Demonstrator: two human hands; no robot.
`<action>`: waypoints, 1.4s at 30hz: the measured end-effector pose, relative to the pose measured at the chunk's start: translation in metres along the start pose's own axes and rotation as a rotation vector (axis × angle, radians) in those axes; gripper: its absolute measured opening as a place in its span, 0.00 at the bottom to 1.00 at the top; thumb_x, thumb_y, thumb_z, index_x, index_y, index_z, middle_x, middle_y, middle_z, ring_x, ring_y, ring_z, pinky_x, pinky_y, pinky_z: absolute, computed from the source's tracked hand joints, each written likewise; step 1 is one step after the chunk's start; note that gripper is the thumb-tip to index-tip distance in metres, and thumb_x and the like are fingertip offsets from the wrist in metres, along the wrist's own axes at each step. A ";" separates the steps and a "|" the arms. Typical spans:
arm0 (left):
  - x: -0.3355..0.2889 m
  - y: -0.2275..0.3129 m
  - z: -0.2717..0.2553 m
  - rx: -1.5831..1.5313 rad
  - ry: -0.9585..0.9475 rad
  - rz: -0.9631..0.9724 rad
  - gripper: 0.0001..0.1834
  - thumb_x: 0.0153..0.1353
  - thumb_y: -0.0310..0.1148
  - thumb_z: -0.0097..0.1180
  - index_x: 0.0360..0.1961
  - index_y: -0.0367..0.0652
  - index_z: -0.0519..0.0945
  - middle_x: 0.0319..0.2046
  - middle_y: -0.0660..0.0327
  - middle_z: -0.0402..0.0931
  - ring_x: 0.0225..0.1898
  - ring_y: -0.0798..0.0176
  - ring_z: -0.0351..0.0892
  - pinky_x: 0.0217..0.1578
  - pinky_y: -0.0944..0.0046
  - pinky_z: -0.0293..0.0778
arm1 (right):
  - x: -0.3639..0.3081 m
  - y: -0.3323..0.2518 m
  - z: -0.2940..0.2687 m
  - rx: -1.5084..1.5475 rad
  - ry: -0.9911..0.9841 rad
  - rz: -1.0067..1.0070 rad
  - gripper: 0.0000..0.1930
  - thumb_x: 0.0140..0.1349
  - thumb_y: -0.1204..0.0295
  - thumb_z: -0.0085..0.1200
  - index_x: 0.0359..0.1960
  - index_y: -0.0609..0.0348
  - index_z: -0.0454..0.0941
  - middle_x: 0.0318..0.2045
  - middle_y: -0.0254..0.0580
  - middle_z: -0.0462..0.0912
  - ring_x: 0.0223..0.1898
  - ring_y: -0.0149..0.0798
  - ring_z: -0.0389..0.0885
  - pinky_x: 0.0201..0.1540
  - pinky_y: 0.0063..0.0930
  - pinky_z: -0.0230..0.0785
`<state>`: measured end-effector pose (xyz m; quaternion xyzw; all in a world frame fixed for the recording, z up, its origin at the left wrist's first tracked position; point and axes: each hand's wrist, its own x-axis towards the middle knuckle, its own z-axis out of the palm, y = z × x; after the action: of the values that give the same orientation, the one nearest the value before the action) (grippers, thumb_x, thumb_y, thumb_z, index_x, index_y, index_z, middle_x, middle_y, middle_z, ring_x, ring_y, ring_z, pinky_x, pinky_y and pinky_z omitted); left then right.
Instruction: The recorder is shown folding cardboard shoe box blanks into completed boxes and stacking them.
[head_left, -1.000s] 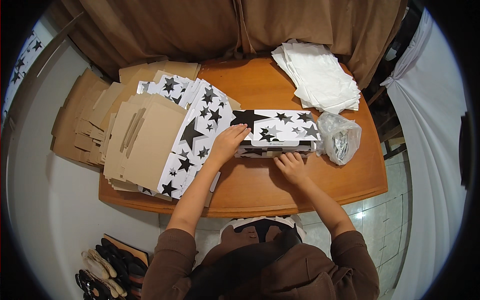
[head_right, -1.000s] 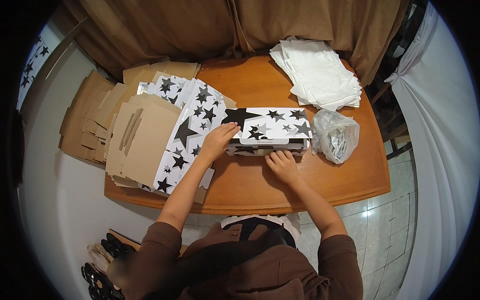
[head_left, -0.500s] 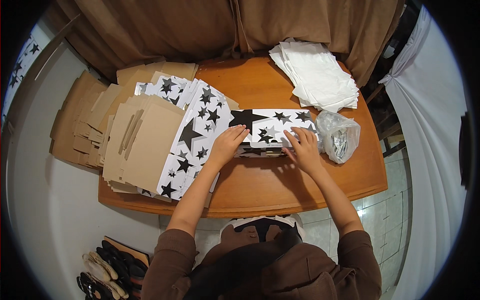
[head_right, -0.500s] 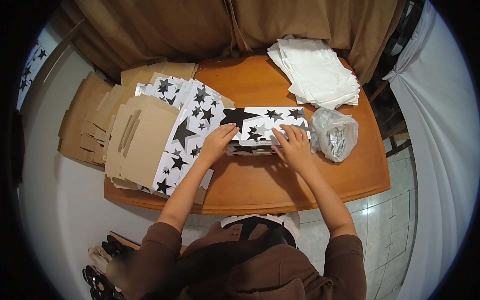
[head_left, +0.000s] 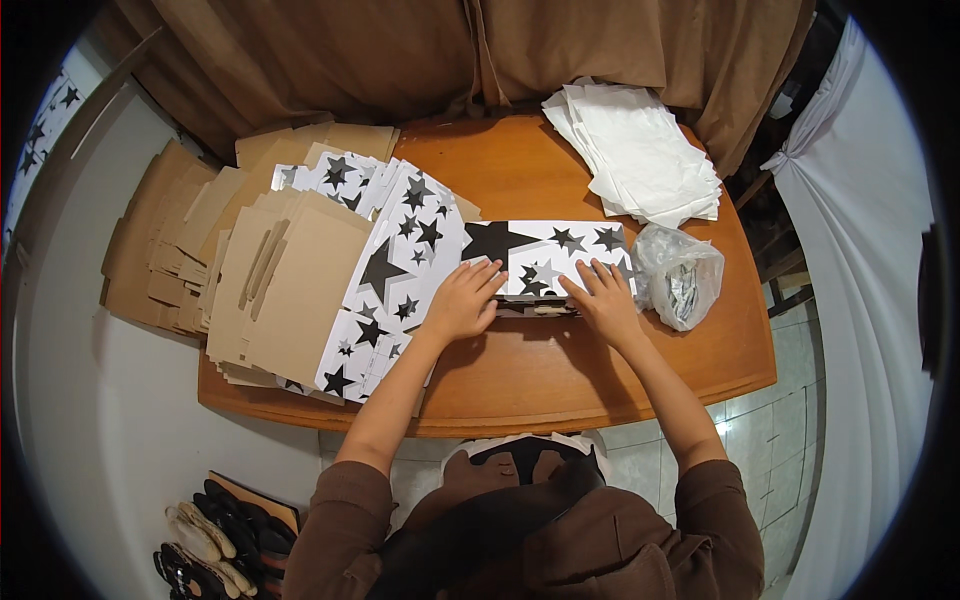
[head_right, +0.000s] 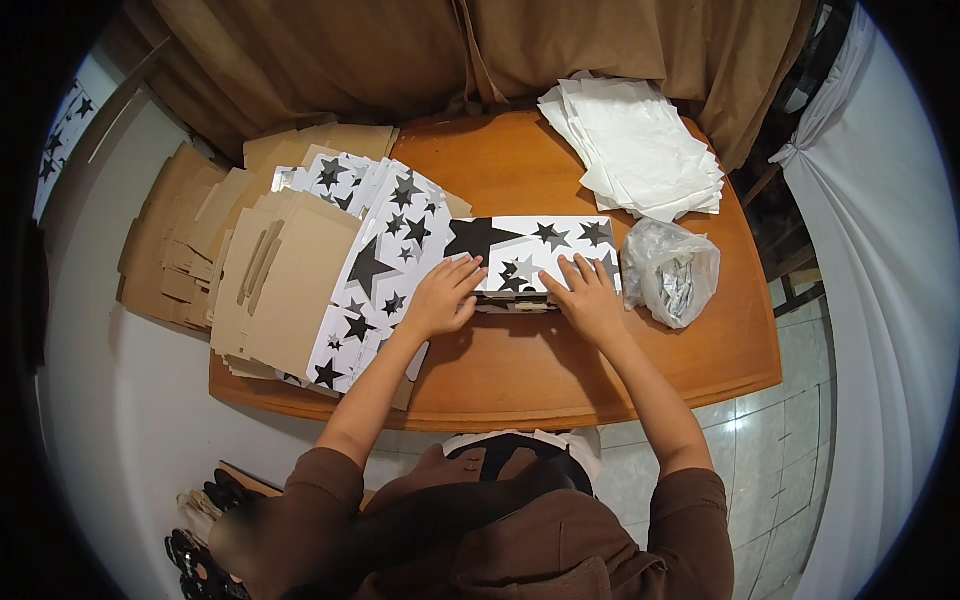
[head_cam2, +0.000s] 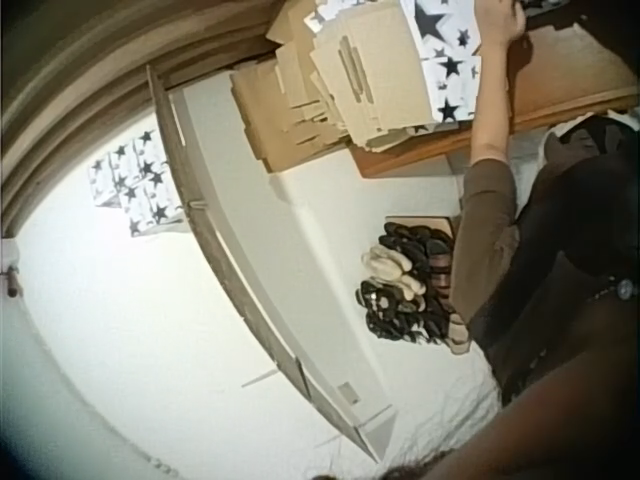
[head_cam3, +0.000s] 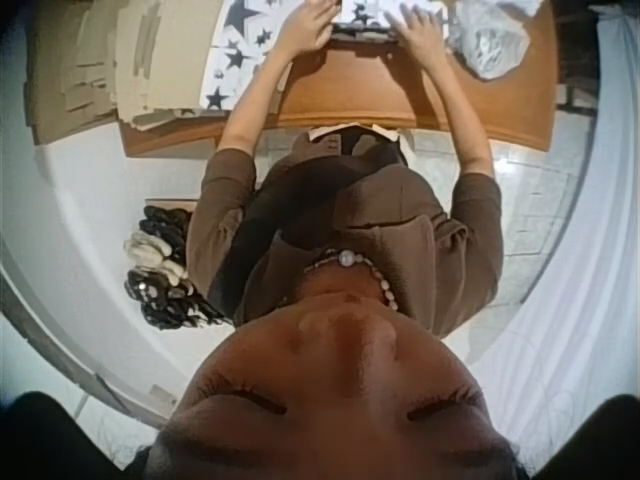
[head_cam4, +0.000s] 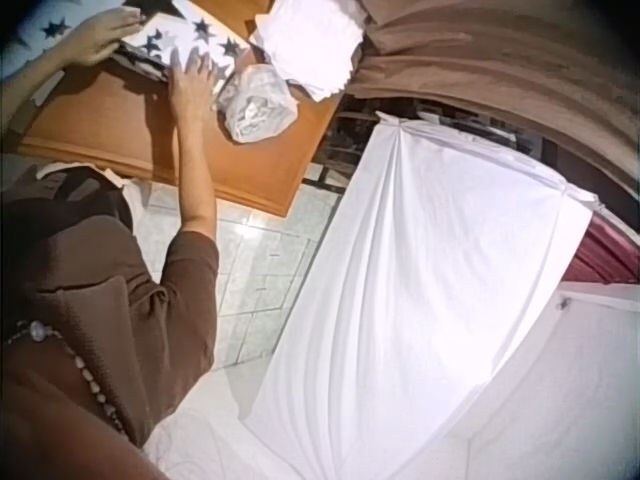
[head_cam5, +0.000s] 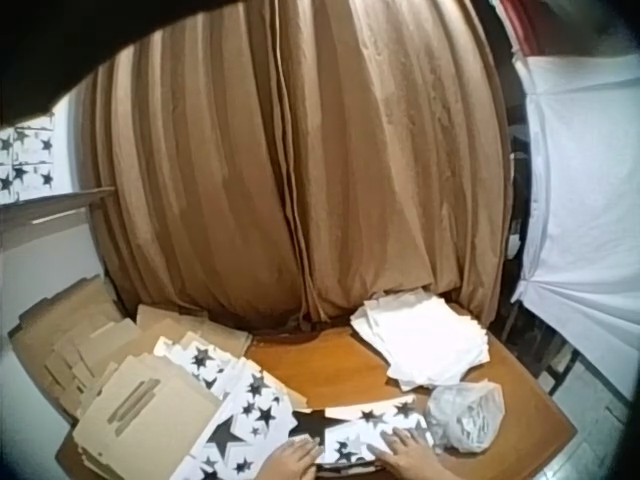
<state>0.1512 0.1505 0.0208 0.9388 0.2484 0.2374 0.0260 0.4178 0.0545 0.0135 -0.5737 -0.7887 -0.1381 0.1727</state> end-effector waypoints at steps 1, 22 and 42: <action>0.001 0.003 0.000 0.001 0.000 0.000 0.22 0.53 0.30 0.53 0.52 0.43 0.73 0.55 0.55 0.70 0.57 0.54 0.67 0.58 0.54 0.63 | 0.001 -0.001 -0.003 0.028 -0.011 0.007 0.22 0.57 0.63 0.55 0.55 0.39 0.71 0.55 0.46 0.72 0.56 0.50 0.69 0.58 0.52 0.58; -0.006 0.026 0.043 -0.029 0.255 0.052 0.11 0.51 0.27 0.56 0.38 0.39 0.79 0.40 0.62 0.78 0.44 0.60 0.76 0.44 0.62 0.73 | -0.017 0.002 0.011 0.234 0.155 0.002 0.10 0.50 0.74 0.59 0.34 0.57 0.73 0.44 0.40 0.77 0.50 0.43 0.74 0.56 0.44 0.64; -0.009 0.059 0.064 -0.069 0.245 -0.182 0.08 0.53 0.39 0.60 0.31 0.48 0.81 0.45 0.58 0.71 0.55 0.49 0.65 0.59 0.40 0.53 | -0.018 -0.029 0.019 0.250 0.119 0.122 0.08 0.49 0.68 0.60 0.33 0.49 0.77 0.48 0.37 0.74 0.55 0.43 0.68 0.62 0.59 0.46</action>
<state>0.2003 0.0994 -0.0295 0.8749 0.3256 0.3551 0.0492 0.3927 0.0377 -0.0120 -0.5853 -0.7518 -0.0616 0.2973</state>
